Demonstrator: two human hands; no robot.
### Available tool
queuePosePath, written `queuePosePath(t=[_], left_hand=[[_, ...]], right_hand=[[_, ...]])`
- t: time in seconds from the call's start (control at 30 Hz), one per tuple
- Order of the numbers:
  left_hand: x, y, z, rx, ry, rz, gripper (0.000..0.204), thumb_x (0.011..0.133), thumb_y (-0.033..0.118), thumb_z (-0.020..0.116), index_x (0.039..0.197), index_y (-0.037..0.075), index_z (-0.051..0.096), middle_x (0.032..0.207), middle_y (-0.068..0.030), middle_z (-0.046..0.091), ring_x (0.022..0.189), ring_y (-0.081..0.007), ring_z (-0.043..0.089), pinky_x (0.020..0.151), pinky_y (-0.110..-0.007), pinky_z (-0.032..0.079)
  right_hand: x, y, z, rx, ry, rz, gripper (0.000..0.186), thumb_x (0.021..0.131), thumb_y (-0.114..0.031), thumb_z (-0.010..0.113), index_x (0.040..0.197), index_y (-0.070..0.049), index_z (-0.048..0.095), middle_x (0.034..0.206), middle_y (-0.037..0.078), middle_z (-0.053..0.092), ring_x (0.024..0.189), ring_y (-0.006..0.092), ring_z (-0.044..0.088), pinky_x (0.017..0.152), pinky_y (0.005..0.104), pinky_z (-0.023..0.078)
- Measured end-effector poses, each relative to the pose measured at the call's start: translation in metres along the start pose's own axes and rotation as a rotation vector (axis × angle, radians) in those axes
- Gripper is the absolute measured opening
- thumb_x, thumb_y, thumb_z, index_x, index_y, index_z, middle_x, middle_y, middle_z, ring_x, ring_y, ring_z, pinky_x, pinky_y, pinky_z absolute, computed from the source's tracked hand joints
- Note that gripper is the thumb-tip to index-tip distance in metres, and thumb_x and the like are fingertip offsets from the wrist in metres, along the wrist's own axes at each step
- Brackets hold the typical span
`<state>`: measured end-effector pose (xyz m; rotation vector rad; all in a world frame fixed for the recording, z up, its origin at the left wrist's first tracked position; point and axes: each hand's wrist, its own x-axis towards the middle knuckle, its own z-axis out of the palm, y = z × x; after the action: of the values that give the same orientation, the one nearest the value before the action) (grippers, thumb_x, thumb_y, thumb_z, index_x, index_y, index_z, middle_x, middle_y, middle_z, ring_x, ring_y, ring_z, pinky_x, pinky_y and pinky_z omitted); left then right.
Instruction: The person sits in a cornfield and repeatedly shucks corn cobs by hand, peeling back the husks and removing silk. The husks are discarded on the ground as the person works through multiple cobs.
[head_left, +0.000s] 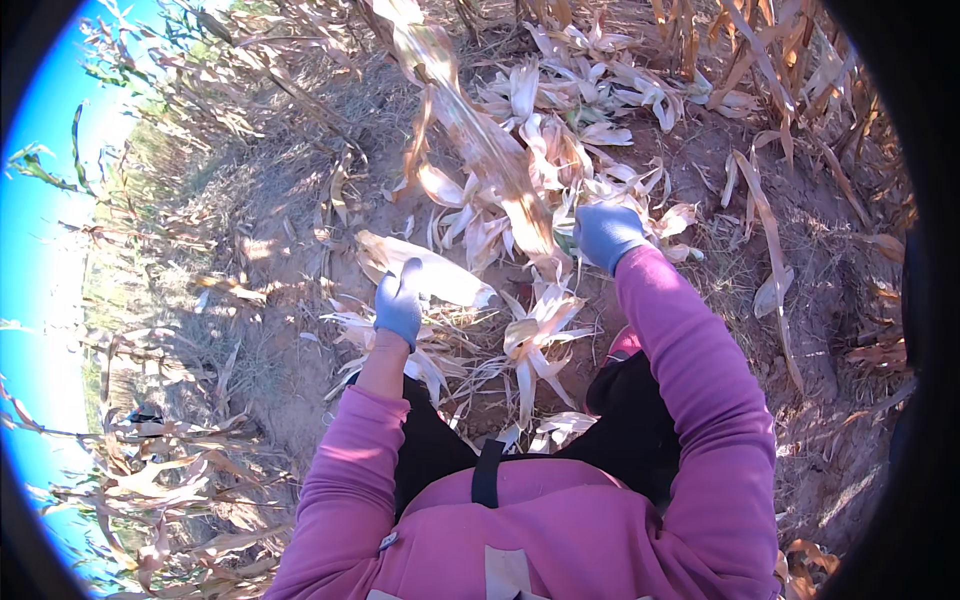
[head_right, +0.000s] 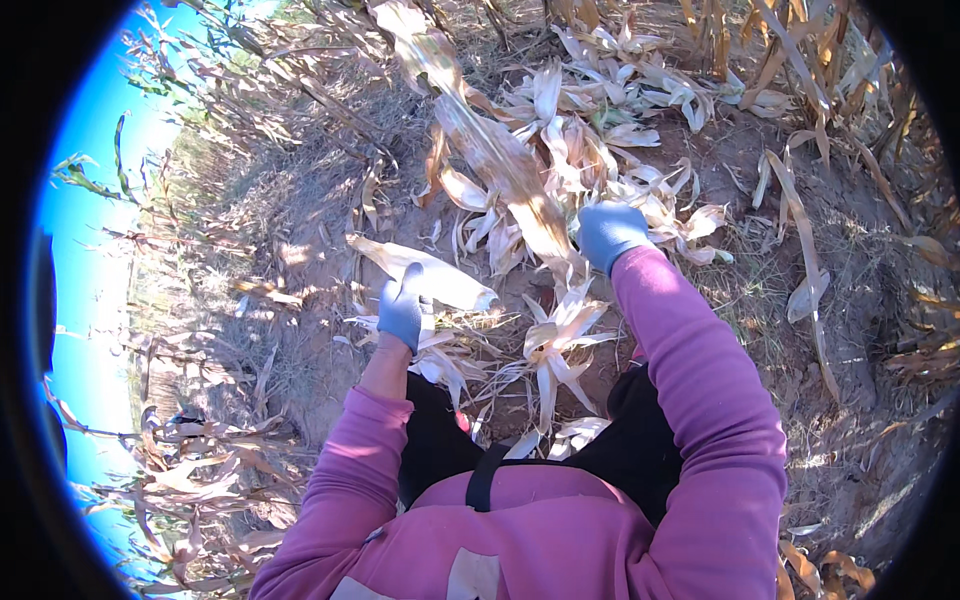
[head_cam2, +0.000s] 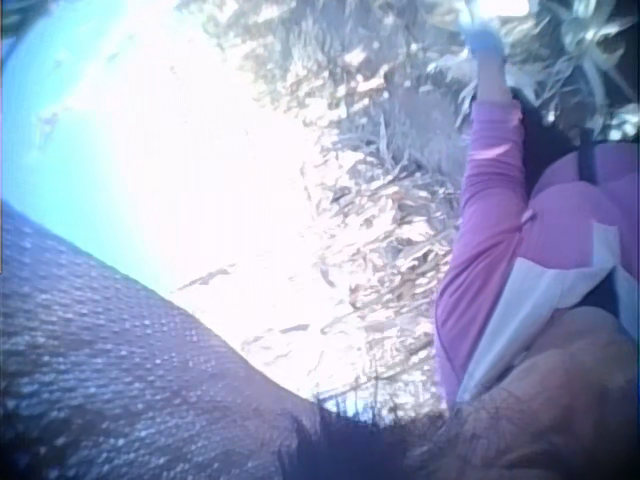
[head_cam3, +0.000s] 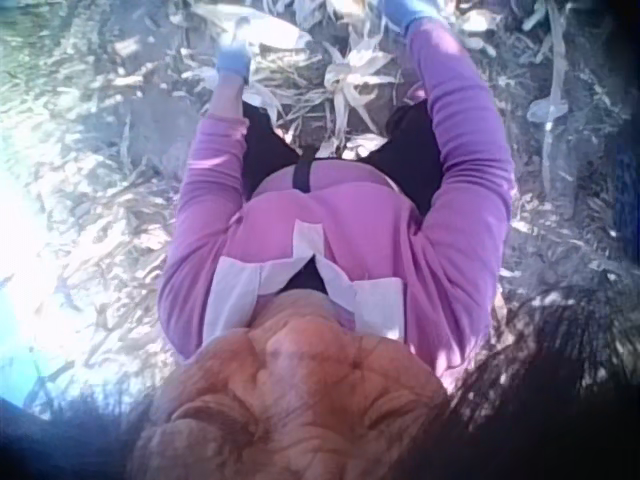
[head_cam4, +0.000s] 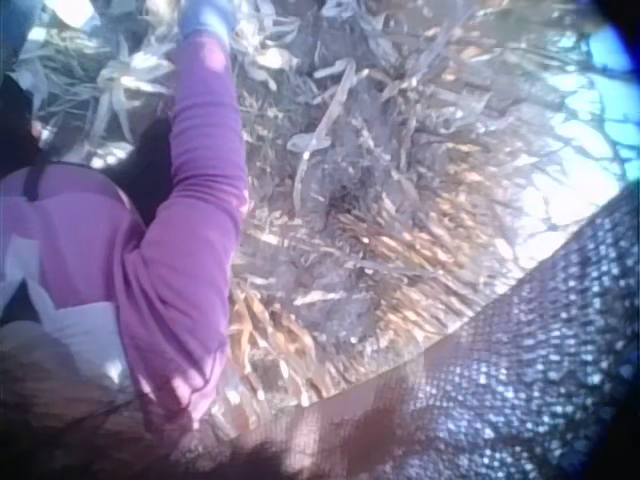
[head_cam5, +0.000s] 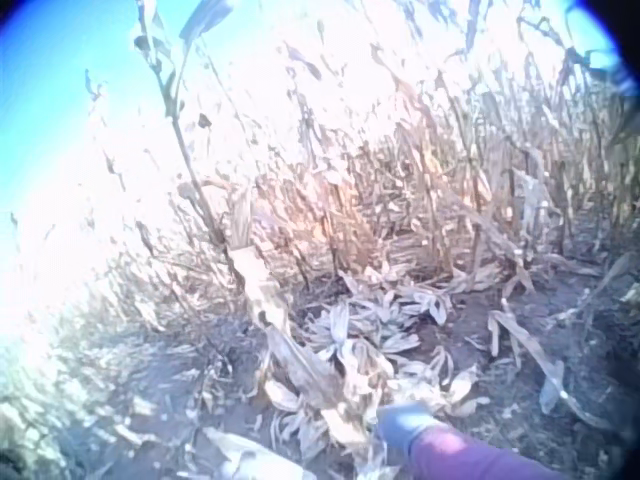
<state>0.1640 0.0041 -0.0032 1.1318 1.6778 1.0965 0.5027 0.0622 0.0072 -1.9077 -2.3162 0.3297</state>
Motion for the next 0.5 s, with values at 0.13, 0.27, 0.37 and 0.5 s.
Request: queuePosePath(t=[0.13, 0.27, 0.37, 0.5], left_hand=[[0.021, -0.011, -0.005, -0.32, -0.165, -0.144, 0.029, 0.091, 0.034, 0.061, 0.093, 0.005, 0.062, 0.074, 0.0008, 0.059, 0.059, -0.0072, 0.052, 0.051, -0.023, 0.04], [0.032, -0.028, -0.001, -0.053, -0.333, -0.152, 0.031, 0.09, 0.036, 0.061, 0.095, 0.005, 0.061, 0.072, 0.0, 0.058, 0.058, -0.0093, 0.052, 0.052, -0.024, 0.043], [0.027, -0.039, 0.006, -0.071, -0.362, -0.179, 0.039, 0.09, 0.04, 0.06, 0.094, 0.001, 0.063, 0.071, -0.0029, 0.061, 0.061, -0.0108, 0.055, 0.056, -0.026, 0.046], [0.03, -0.031, 0.003, 0.017, -0.5, -0.209, 0.04, 0.087, 0.041, 0.064, 0.084, 0.001, 0.062, 0.067, -0.0015, 0.057, 0.057, -0.0104, 0.051, 0.054, -0.026, 0.044]], right_hand=[[0.003, -0.009, 0.001, 0.168, -0.066, 0.02, 0.022, 0.082, -0.023, 0.052, 0.09, -0.01, 0.068, 0.09, 0.013, 0.068, 0.087, 0.0324, 0.065, 0.078, 0.0414, 0.051], [0.006, -0.043, 0.011, 0.684, -0.191, -0.098, 0.019, 0.084, -0.017, 0.053, 0.09, -0.002, 0.063, 0.083, 0.013, 0.067, 0.072, 0.0255, 0.066, 0.068, 0.036, 0.052], [0.009, -0.079, 0.017, 0.986, -0.458, -0.078, 0.018, 0.084, -0.012, 0.054, 0.092, 0.002, 0.061, 0.073, 0.009, 0.063, 0.061, 0.0154, 0.063, 0.06, 0.0307, 0.053], [0.02, -0.102, 0.031, 0.866, -0.548, -0.092, 0.023, 0.087, -0.02, 0.058, 0.094, 0.001, 0.062, 0.071, 0.008, 0.062, 0.057, 0.0155, 0.061, 0.058, 0.0308, 0.053]])
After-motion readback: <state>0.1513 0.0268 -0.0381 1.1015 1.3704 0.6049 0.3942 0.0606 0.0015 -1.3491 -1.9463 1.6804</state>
